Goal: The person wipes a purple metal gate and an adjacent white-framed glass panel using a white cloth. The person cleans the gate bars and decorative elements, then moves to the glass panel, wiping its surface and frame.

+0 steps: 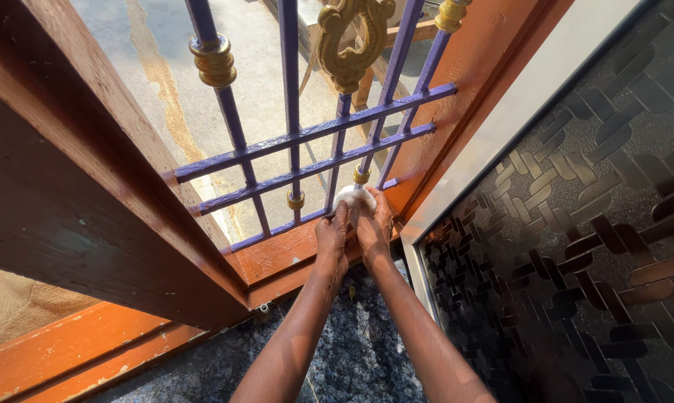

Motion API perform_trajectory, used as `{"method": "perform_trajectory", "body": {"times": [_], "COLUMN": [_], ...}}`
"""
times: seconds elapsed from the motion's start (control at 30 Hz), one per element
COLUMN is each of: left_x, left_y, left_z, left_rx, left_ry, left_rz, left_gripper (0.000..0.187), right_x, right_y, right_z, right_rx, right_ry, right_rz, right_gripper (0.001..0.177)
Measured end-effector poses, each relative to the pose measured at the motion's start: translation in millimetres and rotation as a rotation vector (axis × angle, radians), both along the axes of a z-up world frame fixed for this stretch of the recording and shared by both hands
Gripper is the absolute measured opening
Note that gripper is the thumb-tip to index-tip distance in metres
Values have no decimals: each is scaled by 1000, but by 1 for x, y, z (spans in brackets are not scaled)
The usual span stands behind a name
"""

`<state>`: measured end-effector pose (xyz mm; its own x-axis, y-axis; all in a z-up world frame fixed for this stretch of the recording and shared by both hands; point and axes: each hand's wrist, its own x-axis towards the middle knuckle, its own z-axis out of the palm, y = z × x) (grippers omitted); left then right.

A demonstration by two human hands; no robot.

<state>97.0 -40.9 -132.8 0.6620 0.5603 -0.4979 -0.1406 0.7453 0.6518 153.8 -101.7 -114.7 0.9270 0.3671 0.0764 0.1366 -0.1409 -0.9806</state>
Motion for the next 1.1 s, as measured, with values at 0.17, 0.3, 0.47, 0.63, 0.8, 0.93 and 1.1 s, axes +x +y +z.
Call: {"method": "perform_trajectory", "body": {"times": [0.17, 0.3, 0.47, 0.63, 0.8, 0.93, 1.1], "left_x": [26, 42, 35, 29, 4, -20, -23], "left_y": [1, -4, -10, -16, -35, -24, 5], "left_z": [-9, -12, 4, -12, -31, -17, 1], "left_rx": [71, -46, 45, 233, 314, 253, 89], "left_ry": [14, -16, 79, 150, -51, 10, 27], "left_rz": [57, 207, 214, 197, 302, 362, 223], "left_gripper": [46, 42, 37, 30, 21, 31, 42], "right_x": [23, 26, 13, 0, -29, -59, -63], "right_y": [-7, -18, -19, -27, -36, -19, 7], "right_z": [0, 17, 31, 12, 15, 27, 39], "right_rx": [-144, -405, -340, -282, -481, -429, -438], "right_ry": [-56, -284, -130, -21, -394, -90, -517], "right_rz": [139, 139, 77, 30, 63, 7, 17], "right_gripper": [36, 33, 31, 26, 36, 39, 29]}}
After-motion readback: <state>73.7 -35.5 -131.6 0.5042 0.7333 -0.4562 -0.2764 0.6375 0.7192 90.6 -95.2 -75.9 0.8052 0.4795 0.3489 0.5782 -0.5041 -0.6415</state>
